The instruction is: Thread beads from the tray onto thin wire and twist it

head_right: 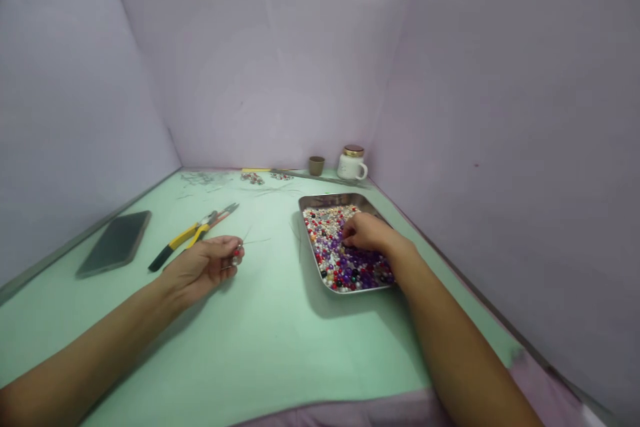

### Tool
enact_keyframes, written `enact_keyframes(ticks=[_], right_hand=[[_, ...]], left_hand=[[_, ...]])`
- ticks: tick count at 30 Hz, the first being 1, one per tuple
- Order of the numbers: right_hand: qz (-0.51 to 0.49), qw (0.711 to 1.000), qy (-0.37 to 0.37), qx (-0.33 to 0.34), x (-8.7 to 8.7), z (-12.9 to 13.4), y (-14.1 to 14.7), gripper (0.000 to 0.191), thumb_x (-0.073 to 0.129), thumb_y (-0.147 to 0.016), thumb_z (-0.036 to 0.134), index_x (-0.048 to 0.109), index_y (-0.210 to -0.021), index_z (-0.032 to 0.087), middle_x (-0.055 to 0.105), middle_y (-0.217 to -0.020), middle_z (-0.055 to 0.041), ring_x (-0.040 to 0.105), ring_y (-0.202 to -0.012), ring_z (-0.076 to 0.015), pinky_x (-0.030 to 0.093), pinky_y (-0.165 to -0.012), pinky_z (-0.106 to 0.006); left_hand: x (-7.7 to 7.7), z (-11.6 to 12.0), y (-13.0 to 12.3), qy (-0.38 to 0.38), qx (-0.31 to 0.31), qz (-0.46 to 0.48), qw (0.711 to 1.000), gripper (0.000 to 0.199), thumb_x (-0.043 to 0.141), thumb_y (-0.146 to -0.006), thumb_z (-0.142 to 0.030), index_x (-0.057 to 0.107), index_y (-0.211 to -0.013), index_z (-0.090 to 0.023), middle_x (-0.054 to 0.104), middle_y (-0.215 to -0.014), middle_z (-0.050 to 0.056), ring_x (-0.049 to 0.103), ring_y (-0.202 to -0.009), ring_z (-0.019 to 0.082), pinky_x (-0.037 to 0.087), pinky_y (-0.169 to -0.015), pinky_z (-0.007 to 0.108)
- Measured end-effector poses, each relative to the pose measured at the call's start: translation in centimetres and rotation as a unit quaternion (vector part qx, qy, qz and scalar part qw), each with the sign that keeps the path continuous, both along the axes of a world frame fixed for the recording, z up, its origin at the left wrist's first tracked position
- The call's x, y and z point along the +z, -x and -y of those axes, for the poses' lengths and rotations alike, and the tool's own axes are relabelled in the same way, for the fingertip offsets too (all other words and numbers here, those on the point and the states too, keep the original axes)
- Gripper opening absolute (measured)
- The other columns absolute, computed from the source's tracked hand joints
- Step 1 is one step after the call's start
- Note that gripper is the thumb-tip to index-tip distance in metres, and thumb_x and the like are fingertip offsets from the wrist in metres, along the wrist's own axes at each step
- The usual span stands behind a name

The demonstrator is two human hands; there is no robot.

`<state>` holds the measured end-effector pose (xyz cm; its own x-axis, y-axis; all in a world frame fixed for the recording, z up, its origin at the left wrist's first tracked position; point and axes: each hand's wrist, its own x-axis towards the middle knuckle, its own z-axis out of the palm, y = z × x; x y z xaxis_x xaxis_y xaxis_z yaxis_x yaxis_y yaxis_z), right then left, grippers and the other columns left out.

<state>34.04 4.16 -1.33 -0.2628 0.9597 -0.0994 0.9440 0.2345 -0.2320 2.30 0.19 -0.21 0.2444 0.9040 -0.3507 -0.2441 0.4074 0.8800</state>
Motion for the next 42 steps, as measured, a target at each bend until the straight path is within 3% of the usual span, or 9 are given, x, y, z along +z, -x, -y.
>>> enact_keyframes(ticks=[17,31,38,42], right_hand=[[0.002,1.0,0.009,-0.01,0.1,0.19,0.26,0.015,0.059,-0.063,0.023,0.068,-0.074,0.02,0.067,-0.07,-0.0013,0.058,-0.064,-0.0155,0.039,-0.057,-0.022],[0.006,1.0,0.006,-0.006,0.3,0.35,0.39,0.015,0.059,-0.064,0.023,0.068,-0.074,0.02,0.067,-0.072,-0.0011,0.058,-0.065,-0.0152,0.039,-0.059,-0.022],[0.013,0.996,-0.064,-0.057,0.84,0.43,0.62,0.017,0.055,-0.068,0.022,0.067,-0.08,0.02,0.067,-0.077,-0.0013,0.058,-0.071,-0.0147,0.039,-0.062,-0.02],[-0.025,0.996,-0.076,-0.029,0.97,0.58,0.83,0.015,0.056,-0.066,0.019,0.067,-0.076,0.018,0.067,-0.073,-0.0005,0.058,-0.068,-0.0135,0.039,-0.061,-0.019]], left_hand=[[-0.07,-0.02,0.08,0.03,0.009,0.017,0.999,0.006,0.055,-0.07,-0.013,0.056,-0.076,-0.01,0.062,-0.071,0.01,0.057,-0.056,0.012,0.046,-0.05,0.022],[0.1,-0.02,0.0,0.049,0.007,0.028,0.998,0.006,0.052,-0.071,-0.01,0.056,-0.075,-0.011,0.059,-0.065,0.007,0.056,-0.052,0.011,0.046,-0.044,0.02],[-0.52,-0.63,-0.13,0.055,0.022,0.018,0.998,0.008,0.054,-0.069,-0.006,0.057,-0.075,-0.009,0.06,-0.069,0.008,0.056,-0.054,0.01,0.048,-0.044,0.017],[-0.47,-0.56,-0.26,0.051,0.022,0.011,0.998,0.01,0.054,-0.068,-0.002,0.057,-0.074,-0.008,0.059,-0.07,0.008,0.056,-0.055,0.009,0.048,-0.045,0.017]])
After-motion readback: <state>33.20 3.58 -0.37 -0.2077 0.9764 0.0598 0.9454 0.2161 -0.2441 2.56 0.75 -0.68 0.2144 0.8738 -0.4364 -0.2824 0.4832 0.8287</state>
